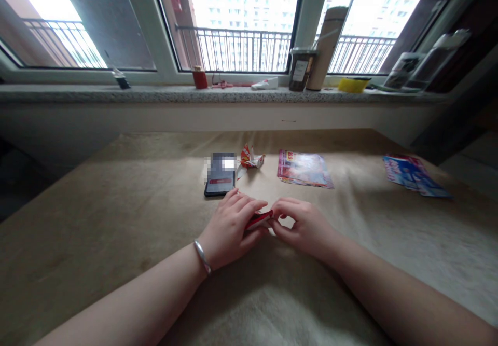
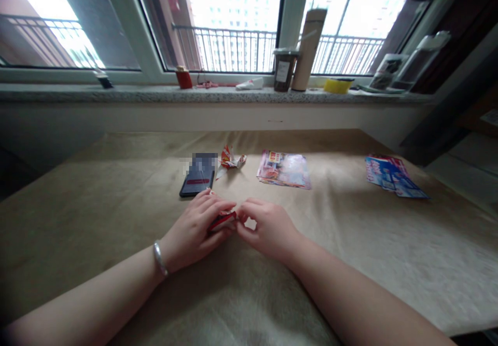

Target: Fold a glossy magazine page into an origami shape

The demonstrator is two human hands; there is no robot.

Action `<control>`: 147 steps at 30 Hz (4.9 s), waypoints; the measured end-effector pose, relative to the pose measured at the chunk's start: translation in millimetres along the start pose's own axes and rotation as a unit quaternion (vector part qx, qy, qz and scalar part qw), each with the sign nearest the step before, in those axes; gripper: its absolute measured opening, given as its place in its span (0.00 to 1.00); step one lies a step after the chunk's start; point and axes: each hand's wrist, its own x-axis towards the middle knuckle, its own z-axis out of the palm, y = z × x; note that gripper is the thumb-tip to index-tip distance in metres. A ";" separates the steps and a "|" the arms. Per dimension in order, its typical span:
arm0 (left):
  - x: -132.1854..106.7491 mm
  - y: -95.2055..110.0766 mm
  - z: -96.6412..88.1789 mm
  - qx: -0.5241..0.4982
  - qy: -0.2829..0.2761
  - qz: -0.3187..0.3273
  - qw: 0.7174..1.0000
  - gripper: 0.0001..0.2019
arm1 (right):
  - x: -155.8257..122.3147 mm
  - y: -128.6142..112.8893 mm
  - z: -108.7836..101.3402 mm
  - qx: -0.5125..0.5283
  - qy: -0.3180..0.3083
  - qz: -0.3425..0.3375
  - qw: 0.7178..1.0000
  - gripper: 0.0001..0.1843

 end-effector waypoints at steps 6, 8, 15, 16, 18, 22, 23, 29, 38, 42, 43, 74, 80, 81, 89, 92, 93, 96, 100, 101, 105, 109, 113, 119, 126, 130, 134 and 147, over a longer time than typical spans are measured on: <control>0.2 0.5 -1.4 -0.015 0.069 0.032 0.997 0.04 | -0.2 -4.4 -2.9 -0.008 0.025 0.002 1.000 0.04; 1.2 0.0 -1.6 -0.025 0.092 0.045 0.994 0.02 | -0.3 -4.9 -2.4 0.002 0.013 0.001 1.000 0.03; 0.5 -4.9 -1.6 -0.093 0.150 0.059 0.983 0.03 | 1.6 4.1 5.4 0.043 0.006 -0.018 0.999 0.08; 0.3 -5.4 -1.3 -0.101 0.154 0.065 0.981 0.04 | 2.2 5.1 6.0 0.044 0.012 -0.023 0.999 0.08; 0.1 -5.8 -1.0 -0.111 0.163 0.074 0.978 0.04 | 3.0 5.4 6.1 0.048 0.026 -0.035 0.998 0.09; 0.3 -5.3 -0.6 -0.125 0.177 0.082 0.973 0.04 | 2.9 2.5 4.7 0.057 0.042 -0.053 0.996 0.08; 0.3 -5.2 -0.6 -0.127 0.178 0.084 0.972 0.04 | 2.6 1.8 4.5 0.057 0.042 -0.054 0.996 0.07; -1.7 -4.8 -1.2 -0.099 0.173 0.114 0.973 0.09 | 1.2 2.1 3.2 0.033 0.066 -0.039 0.996 0.08; -4.2 -0.3 -0.3 -0.021 0.220 0.111 0.969 0.10 | -3.0 -4.9 -10.3 -0.164 0.168 -0.101 0.967 0.06; -5.2 1.8 -0.2 -0.082 0.192 0.107 0.972 0.08 | -2.6 -8.4 -9.9 -0.162 0.153 -0.121 0.967 0.05; -5.2 1.7 -0.5 -0.101 0.187 0.101 0.972 0.08 | -2.1 -7.9 -9.2 -0.147 0.153 -0.125 0.969 0.06; -1.7 -5.3 -1.9 -0.193 0.207 0.054 0.958 0.05 | 3.2 1.9 -11.7 -0.059 0.178 -0.189 0.964 0.09; -0.4 -4.4 0.2 -0.186 0.217 0.056 0.957 0.05 | 4.6 2.8 -13.5 -0.054 0.180 -0.191 0.963 0.06; -0.2 -4.3 0.7 -0.181 0.228 0.052 0.955 0.05 | 4.3 2.0 -13.9 -0.054 0.182 -0.184 0.964 0.06; -0.5 -3.8 0.9 -0.180 0.224 0.030 0.957 0.04 | 2.3 -0.3 -14.6 -0.054 0.179 -0.171 0.967 0.04; -0.4 -4.6 0.8 -0.180 0.217 0.032 0.959 0.04 | 2.3 -1.7 -14.6 -0.054 0.180 -0.173 0.967 0.03; -0.4 -5.0 1.0 -0.181 0.216 0.034 0.959 0.04 | 2.3 -2.2 -14.5 -0.053 0.179 -0.172 0.967 0.03; -0.5 -5.6 1.7 -0.184 0.209 0.037 0.960 0.04 | 2.4 -2.9 -13.9 -0.050 0.176 -0.167 0.969 0.03; -0.9 -5.4 1.6 -0.185 0.205 0.037 0.960 0.02 | 2.5 -2.7 -13.1 -0.051 0.172 -0.165 0.970 0.04; -0.8 -5.3 1.5 -0.186 0.204 0.038 0.960 0.02 | 2.5 -2.7 -13.1 -0.051 0.171 -0.164 0.970 0.04; -0.3 -5.3 1.0 -0.203 0.206 0.043 0.956 0.01 | 2.5 -3.4 -13.4 -0.050 0.170 -0.166 0.970 0.04; -0.3 -6.5 1.8 -0.212 0.217 0.040 0.952 0.01 | 2.0 -3.1 -14.0 -0.040 0.180 -0.162 0.969 0.07; -0.7 -7.0 2.3 -0.197 0.223 0.040 0.954 0.02 | 1.4 -1.5 -14.5 -0.044 0.177 -0.156 0.971 0.06; -0.8 -3.3 1.8 -0.141 0.209 0.057 0.966 0.02 | 1.4 -0.9 -14.0 -0.060 0.159 -0.162 0.972 0.06; -1.2 -2.1 3.2 -0.120 0.181 0.067 0.974 0.04 | 0.7 -0.5 -9.7 -0.062 0.138 -0.159 0.976 0.06; -1.4 -2.6 2.4 -0.136 0.186 0.060 0.971 0.04 | 0.5 1.7 -10.5 -0.024 0.145 -0.150 0.978 0.07; -1.3 -1.4 2.1 -0.121 0.183 0.056 0.974 0.03 | 1.2 1.1 -12.2 -0.026 0.136 -0.174 0.975 0.08; -1.6 -1.5 5.1 -0.069 0.151 0.073 0.983 0.04 | 0.3 -1.6 -5.7 -0.019 0.118 -0.137 0.983 0.05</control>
